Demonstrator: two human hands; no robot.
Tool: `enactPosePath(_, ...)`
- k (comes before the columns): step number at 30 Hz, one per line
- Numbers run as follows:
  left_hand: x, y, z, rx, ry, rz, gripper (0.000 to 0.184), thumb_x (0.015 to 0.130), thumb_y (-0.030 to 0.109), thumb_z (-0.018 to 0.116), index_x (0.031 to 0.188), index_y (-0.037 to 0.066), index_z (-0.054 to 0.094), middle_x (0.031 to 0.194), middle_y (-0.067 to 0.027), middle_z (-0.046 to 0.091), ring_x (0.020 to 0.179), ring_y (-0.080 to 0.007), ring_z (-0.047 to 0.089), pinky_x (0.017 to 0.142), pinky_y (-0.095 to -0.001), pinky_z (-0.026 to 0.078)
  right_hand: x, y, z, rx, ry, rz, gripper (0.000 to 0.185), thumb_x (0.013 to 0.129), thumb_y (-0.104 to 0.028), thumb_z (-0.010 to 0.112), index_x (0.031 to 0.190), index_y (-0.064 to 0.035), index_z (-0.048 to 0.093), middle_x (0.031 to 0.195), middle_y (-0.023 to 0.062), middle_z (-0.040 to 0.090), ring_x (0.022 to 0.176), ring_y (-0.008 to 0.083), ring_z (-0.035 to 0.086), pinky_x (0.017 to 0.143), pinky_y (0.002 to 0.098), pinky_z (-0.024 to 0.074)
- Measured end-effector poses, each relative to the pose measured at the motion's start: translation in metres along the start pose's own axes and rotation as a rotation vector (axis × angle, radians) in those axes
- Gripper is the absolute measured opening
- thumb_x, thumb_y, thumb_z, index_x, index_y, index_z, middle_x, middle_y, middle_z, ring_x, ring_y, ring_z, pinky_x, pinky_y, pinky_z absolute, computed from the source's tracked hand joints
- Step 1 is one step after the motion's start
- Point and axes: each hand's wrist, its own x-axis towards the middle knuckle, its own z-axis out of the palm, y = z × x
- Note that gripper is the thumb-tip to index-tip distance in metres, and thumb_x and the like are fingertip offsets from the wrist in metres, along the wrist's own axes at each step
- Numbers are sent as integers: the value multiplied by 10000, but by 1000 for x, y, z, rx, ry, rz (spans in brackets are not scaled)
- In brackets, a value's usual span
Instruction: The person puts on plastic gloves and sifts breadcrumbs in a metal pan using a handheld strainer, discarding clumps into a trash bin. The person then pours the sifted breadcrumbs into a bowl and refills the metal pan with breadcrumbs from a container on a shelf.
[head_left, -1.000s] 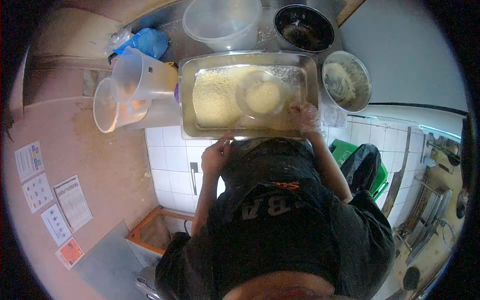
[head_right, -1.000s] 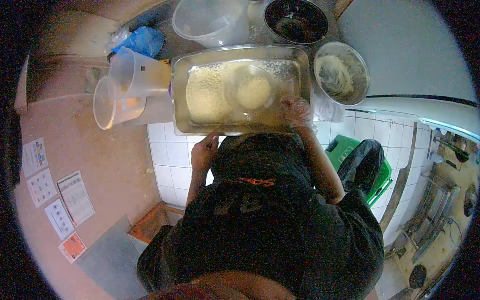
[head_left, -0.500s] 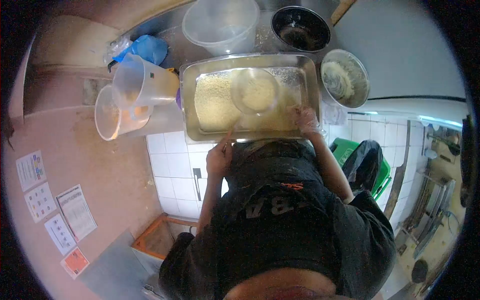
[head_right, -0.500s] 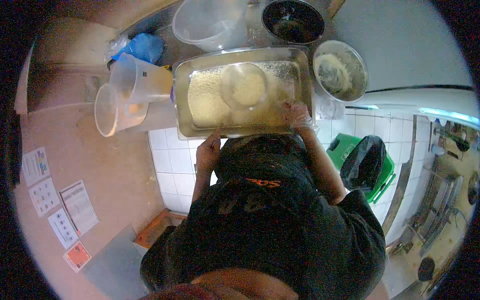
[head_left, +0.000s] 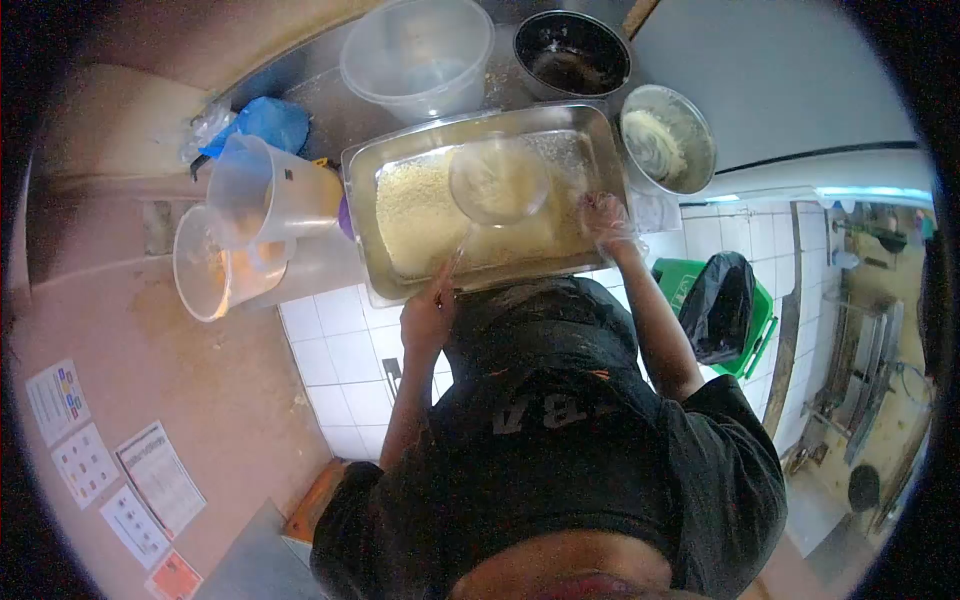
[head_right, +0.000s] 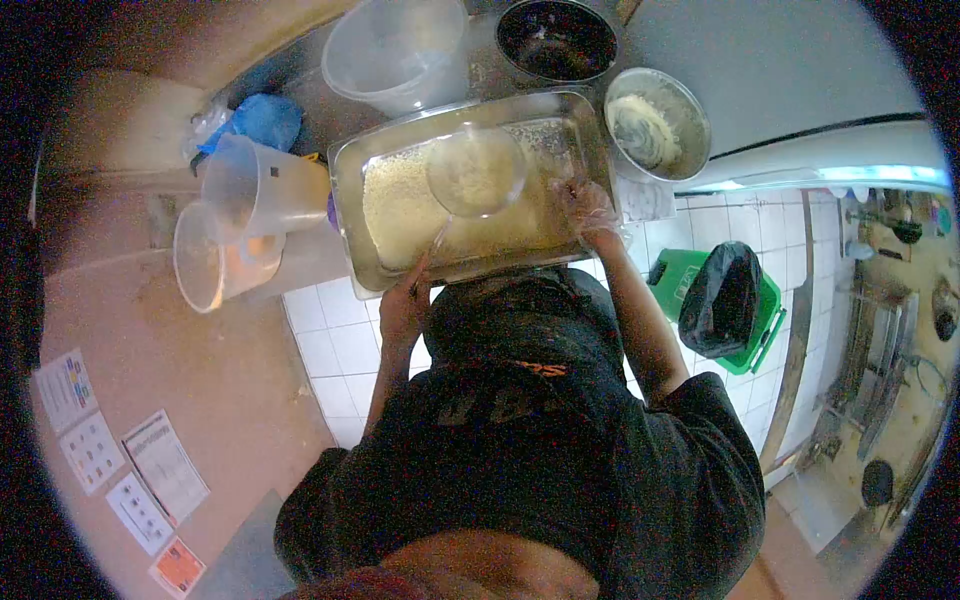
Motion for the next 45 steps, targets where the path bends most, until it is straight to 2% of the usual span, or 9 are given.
enactPosePath(5,7,-10,0,-87,27,138,341,945,297,545,1283,286,586,899,-189,678,809,-338,676,699,-422,532,-6,17,33,374,221,253,408,882,-394,613,760,-11,682,764,204,655,729,360,639,657,438,479)
enactPosePath(7,14,-18,1,-130,87,153,333,942,285,554,1271,271,597,893,-187,677,796,-339,677,696,-418,530,-19,22,37,286,494,-63,371,888,-375,610,831,-20,698,708,191,658,650,362,638,606,431,478)
enactPosePath(12,23,-26,10,-148,207,428,321,934,271,576,1251,240,618,854,-181,674,756,-338,676,690,-413,524,-31,18,23,425,352,273,439,882,-446,608,836,-14,670,698,220,614,674,388,607,617,462,448)
enactPosePath(14,19,-17,0,-158,29,126,310,935,262,574,1239,236,628,829,-178,675,739,-330,671,692,-407,525,-50,9,9,471,446,280,455,891,-457,592,835,-12,668,696,215,612,680,385,600,629,452,449)
enactPosePath(19,8,1,16,-77,146,332,317,940,230,555,1248,197,625,827,-169,678,709,-311,661,668,-387,519,-84,57,2,475,427,554,518,942,-467,508,772,3,644,700,161,639,676,260,601,671,416,459)
enactPosePath(28,-17,28,49,-219,192,41,324,947,216,546,1263,189,612,930,-194,679,821,-275,670,728,-340,509,-181,209,45,908,663,665,555,902,-541,573,660,-42,605,611,-2,532,608,101,454,577,303,365)
enactPosePath(34,-48,69,68,-69,278,-76,355,935,157,568,1286,106,588,743,-105,639,604,-145,525,611,-287,460,-281,325,96,892,519,1012,717,821,-714,526,739,-12,647,647,84,559,639,207,522,634,363,409)
enactPosePath(37,-50,51,94,-287,525,119,367,928,122,575,1293,81,578,734,-52,607,609,-113,487,595,-281,444,-342,384,138,1166,434,1219,669,804,-732,535,727,-75,632,503,23,447,429,160,430,425,333,336)
enactPosePath(45,-106,198,83,-404,387,-68,383,947,99,548,1329,84,553,720,20,519,623,-49,429,552,-202,367,-534,473,258,1368,121,1479,434,891,-516,593,881,-83,624,460,-14,384,341,117,357,331,288,290)
